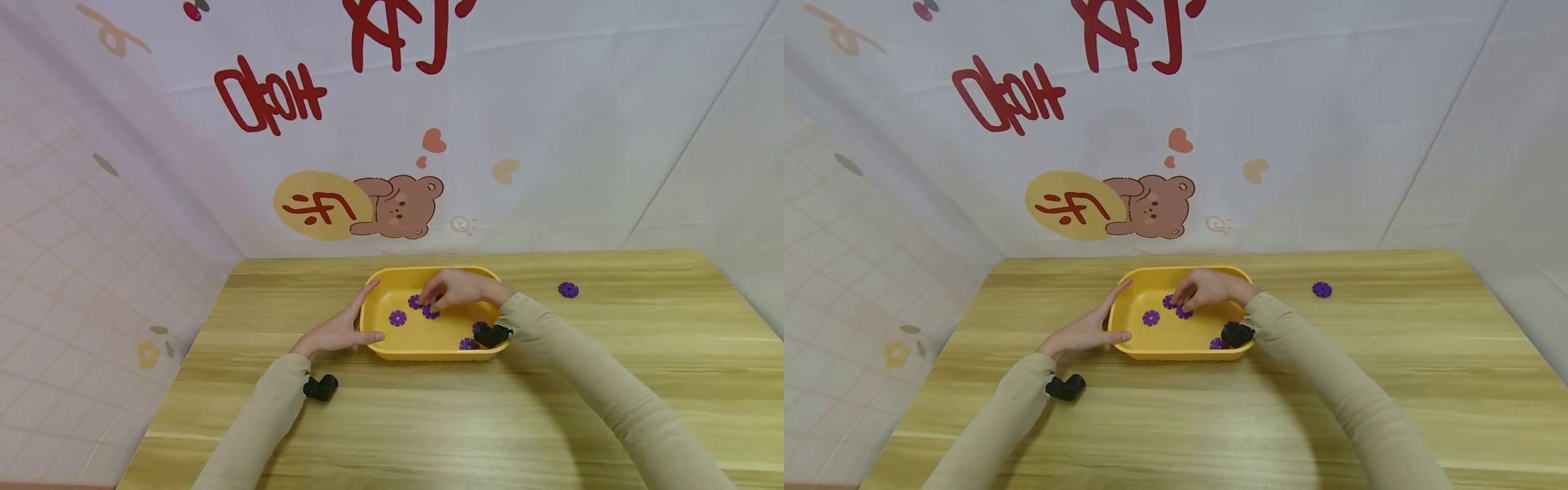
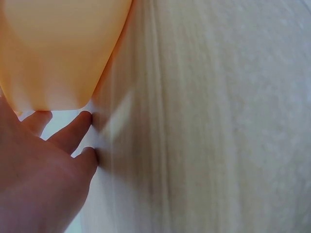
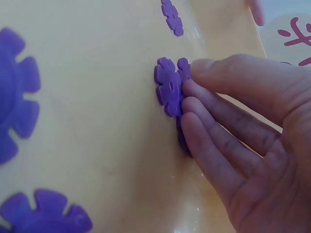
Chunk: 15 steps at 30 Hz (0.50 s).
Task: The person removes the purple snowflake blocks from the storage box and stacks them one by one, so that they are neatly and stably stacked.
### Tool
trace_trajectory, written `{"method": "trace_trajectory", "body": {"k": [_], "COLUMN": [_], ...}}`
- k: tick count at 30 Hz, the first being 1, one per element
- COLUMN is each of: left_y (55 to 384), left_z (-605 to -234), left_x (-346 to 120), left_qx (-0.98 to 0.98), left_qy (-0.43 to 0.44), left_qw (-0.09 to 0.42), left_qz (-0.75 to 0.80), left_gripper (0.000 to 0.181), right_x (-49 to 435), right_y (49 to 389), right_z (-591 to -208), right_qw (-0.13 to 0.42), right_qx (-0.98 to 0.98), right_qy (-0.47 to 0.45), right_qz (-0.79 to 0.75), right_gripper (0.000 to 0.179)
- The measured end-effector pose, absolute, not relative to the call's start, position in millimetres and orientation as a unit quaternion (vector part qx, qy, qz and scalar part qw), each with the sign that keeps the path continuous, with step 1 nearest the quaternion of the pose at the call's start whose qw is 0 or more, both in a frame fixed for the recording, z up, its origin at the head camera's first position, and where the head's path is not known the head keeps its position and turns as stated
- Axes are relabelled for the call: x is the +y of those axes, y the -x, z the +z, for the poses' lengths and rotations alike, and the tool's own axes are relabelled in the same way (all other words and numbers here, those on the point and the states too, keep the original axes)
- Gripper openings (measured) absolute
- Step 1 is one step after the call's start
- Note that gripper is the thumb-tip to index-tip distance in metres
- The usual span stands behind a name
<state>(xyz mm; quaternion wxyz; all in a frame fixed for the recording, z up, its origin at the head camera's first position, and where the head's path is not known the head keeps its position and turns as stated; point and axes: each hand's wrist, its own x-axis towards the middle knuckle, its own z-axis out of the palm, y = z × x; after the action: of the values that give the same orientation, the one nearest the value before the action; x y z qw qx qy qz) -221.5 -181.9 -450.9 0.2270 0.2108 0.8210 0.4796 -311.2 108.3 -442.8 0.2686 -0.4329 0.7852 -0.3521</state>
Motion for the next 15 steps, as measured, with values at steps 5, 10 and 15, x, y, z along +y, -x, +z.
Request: {"method": "trace_trajectory", "body": {"k": [5,10,15], "left_y": [223.7,220.8,221.4], "left_z": [-461.6,-460.1,-458.4], "left_x": [-186.3,-187.3,-184.9], "left_qx": [0.824,0.82,0.82], "left_qy": [-0.208,-0.208,-0.211], "left_qw": [0.219,0.216,0.214], "left_qz": [0.48,0.488,0.487], "left_gripper": [0.104,0.102,0.102], "right_x": [103.9,98.5,98.6], "right_y": [308.6,307.7,307.2], "right_z": [-442.7,-444.2,-444.8], "right_qw": [0.278,0.295,0.298], "right_qx": [0.777,0.757,0.757], "right_qy": [0.437,0.446,0.435], "right_qz": [-0.358,-0.376,-0.386], "right_gripper": [0.03,0.033,0.034]}}
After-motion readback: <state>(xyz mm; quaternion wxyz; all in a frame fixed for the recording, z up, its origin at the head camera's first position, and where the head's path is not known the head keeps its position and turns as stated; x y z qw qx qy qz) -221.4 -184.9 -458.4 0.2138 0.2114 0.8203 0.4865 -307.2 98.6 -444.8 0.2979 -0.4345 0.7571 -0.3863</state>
